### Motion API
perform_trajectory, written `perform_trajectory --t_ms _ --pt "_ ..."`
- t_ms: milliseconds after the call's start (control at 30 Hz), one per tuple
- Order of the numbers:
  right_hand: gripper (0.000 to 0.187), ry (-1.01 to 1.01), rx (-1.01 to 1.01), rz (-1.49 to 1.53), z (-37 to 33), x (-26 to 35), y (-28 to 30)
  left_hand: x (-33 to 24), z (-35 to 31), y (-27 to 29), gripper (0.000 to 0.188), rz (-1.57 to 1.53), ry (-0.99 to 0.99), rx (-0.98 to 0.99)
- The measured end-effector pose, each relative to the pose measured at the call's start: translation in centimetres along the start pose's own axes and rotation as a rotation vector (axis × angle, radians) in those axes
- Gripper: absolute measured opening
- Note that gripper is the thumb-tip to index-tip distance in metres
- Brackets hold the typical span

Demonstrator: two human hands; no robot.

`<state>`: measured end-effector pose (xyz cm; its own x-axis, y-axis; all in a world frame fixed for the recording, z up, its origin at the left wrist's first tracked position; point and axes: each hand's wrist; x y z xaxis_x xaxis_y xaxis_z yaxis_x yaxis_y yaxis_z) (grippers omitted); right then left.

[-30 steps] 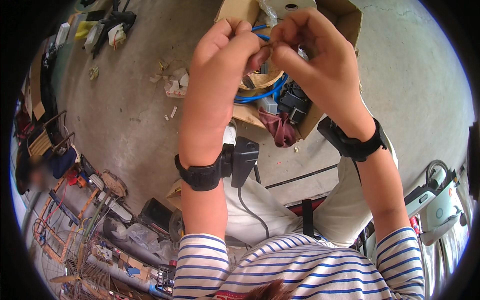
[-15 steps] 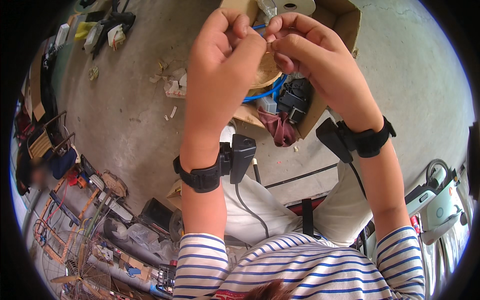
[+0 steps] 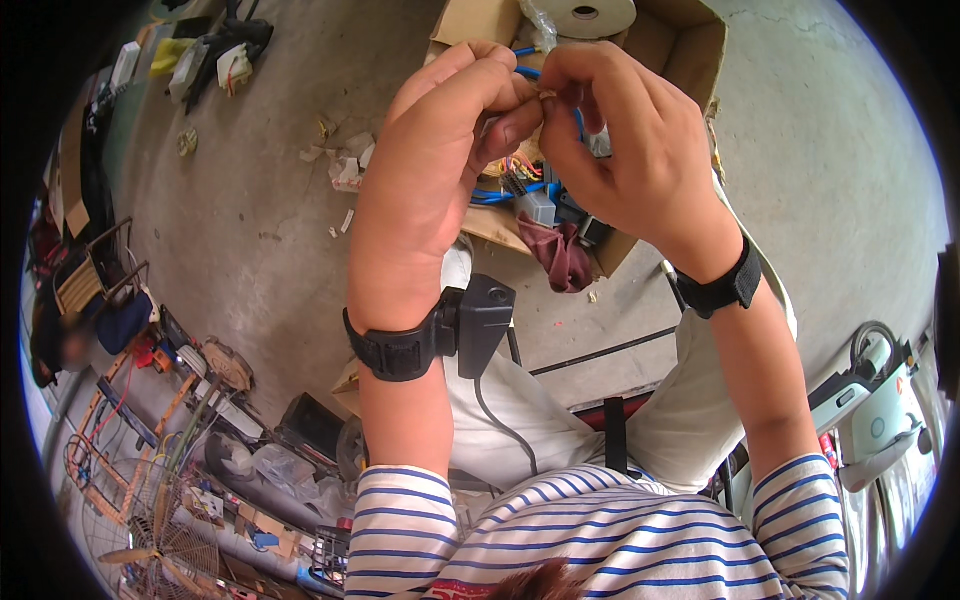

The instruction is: The person manipulates a group of multicolored wires with their hands, inserting them into a black multi-pin connector while working over a cardboard box containing electronic components.

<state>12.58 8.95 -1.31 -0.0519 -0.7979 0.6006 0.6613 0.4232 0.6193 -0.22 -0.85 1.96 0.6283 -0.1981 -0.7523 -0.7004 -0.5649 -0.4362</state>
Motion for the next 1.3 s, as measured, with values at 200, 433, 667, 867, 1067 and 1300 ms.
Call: perform_trajectory --t_ms 200,433,667,867,1067,1300 --pt "0.022 0.018 -0.007 -0.014 -0.1 0.2 0.2 0.1 0.0 0.6 0.018 -0.097 0.03 0.05" --pt "0.021 0.023 0.0 -0.014 0.1 0.2 0.3 -0.1 -0.1 0.0 0.019 -0.092 0.037 0.03" --pt "0.019 -0.08 0.028 0.001 0.4 0.8 0.6 0.1 0.0 0.4 0.02 -0.073 0.032 0.058" --pt "0.015 -0.215 0.097 0.065 0.4 1.0 1.0 0.0 -0.2 0.0 0.017 -0.024 0.016 0.012" --pt "0.015 -0.276 0.113 0.108 0.2 0.9 0.8 0.1 -0.4 -0.3 0.016 -0.018 -0.013 -0.016" --pt "0.016 -0.098 0.053 0.041 0.4 0.6 0.7 0.0 -0.3 -0.1 0.015 0.006 -0.023 -0.021"
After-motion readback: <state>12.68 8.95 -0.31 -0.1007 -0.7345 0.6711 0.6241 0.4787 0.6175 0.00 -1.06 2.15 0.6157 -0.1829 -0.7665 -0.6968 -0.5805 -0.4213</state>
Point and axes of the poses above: each hand's wrist, its own z-axis towards the middle knuckle, its own y-axis out of the back of the hand, x = y × z, and after that the axes turned 2 degrees about -z, right-handed
